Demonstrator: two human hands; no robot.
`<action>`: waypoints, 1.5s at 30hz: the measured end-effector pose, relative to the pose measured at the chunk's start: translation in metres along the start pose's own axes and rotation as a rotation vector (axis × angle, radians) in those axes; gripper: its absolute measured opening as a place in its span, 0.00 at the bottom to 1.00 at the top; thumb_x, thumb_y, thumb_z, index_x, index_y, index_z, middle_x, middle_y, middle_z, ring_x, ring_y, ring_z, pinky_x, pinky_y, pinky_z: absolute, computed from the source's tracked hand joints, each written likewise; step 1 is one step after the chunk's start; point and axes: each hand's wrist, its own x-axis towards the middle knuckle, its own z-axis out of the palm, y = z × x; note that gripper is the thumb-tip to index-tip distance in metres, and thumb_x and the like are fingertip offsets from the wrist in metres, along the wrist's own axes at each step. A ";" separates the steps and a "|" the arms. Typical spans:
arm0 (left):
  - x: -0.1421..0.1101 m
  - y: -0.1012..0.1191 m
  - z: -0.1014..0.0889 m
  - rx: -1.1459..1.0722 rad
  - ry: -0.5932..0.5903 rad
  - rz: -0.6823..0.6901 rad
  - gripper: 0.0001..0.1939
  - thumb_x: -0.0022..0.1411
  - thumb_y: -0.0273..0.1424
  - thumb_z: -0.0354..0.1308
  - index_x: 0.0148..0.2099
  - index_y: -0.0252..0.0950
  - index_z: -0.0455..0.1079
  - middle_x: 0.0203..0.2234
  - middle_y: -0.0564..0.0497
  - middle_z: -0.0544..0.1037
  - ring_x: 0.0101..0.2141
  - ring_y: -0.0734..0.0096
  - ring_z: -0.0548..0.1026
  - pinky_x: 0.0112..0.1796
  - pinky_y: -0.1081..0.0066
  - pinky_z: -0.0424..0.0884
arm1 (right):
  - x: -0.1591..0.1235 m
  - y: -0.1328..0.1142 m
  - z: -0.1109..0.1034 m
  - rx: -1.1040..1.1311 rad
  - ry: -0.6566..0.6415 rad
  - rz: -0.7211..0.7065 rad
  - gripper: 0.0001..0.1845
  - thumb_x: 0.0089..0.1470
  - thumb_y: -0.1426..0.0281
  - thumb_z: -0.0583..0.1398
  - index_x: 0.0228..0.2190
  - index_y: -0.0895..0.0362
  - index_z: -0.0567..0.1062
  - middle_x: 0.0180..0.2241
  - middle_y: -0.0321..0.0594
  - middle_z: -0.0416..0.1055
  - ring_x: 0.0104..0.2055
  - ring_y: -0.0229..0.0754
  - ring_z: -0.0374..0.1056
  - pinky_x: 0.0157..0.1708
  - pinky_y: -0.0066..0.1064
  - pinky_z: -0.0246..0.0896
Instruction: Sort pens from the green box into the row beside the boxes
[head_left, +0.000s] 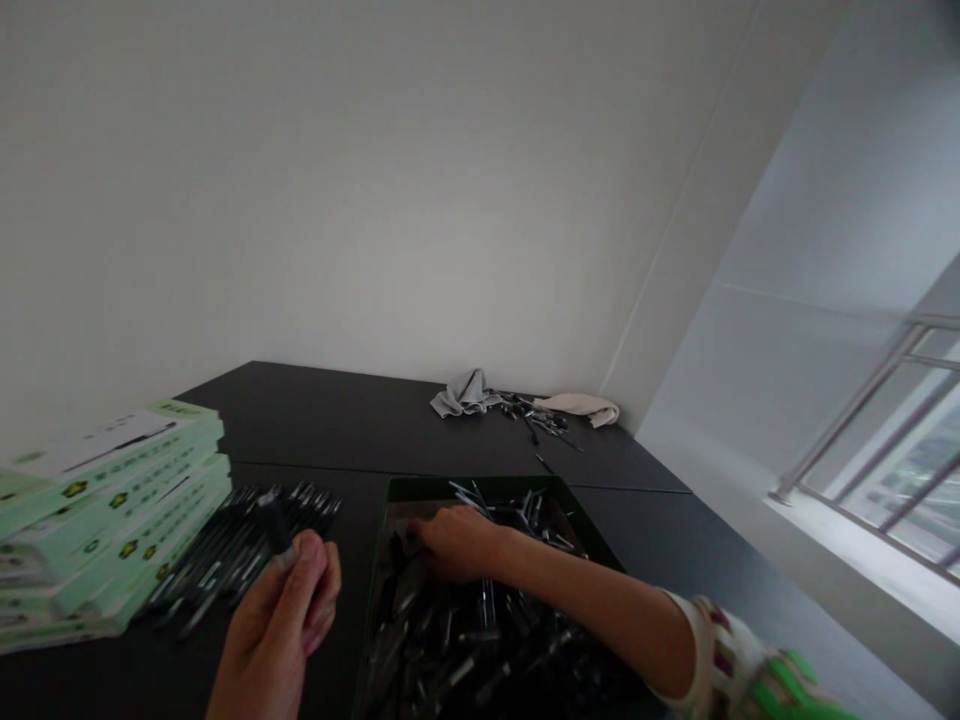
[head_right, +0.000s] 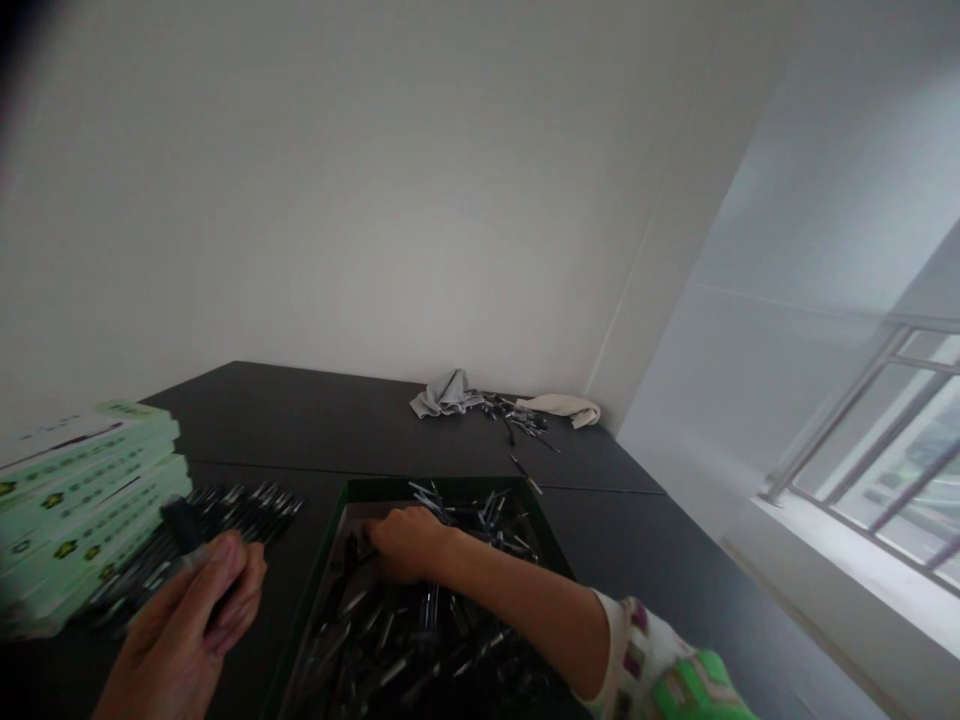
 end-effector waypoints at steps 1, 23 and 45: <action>0.000 0.000 0.000 0.010 -0.003 0.002 0.22 0.57 0.48 0.55 0.21 0.38 0.58 0.16 0.58 0.57 0.19 0.77 0.54 0.19 0.79 0.57 | 0.003 -0.001 0.002 -0.003 0.000 0.008 0.20 0.51 0.69 0.56 0.47 0.62 0.69 0.37 0.55 0.75 0.38 0.55 0.73 0.32 0.38 0.66; 0.005 0.006 -0.001 -0.076 0.029 0.059 0.14 0.60 0.46 0.53 0.33 0.41 0.66 0.25 0.59 0.68 0.22 0.78 0.60 0.21 0.80 0.61 | -0.003 0.008 -0.016 -0.019 -0.145 0.012 0.16 0.48 0.71 0.57 0.40 0.56 0.77 0.39 0.49 0.76 0.41 0.52 0.72 0.32 0.35 0.65; 0.010 0.002 -0.001 0.031 0.060 0.109 0.17 0.57 0.49 0.54 0.31 0.40 0.66 0.22 0.58 0.67 0.21 0.77 0.61 0.19 0.79 0.61 | -0.030 0.032 -0.024 0.139 -0.011 0.026 0.15 0.56 0.62 0.55 0.40 0.56 0.75 0.35 0.41 0.76 0.37 0.41 0.72 0.32 0.26 0.61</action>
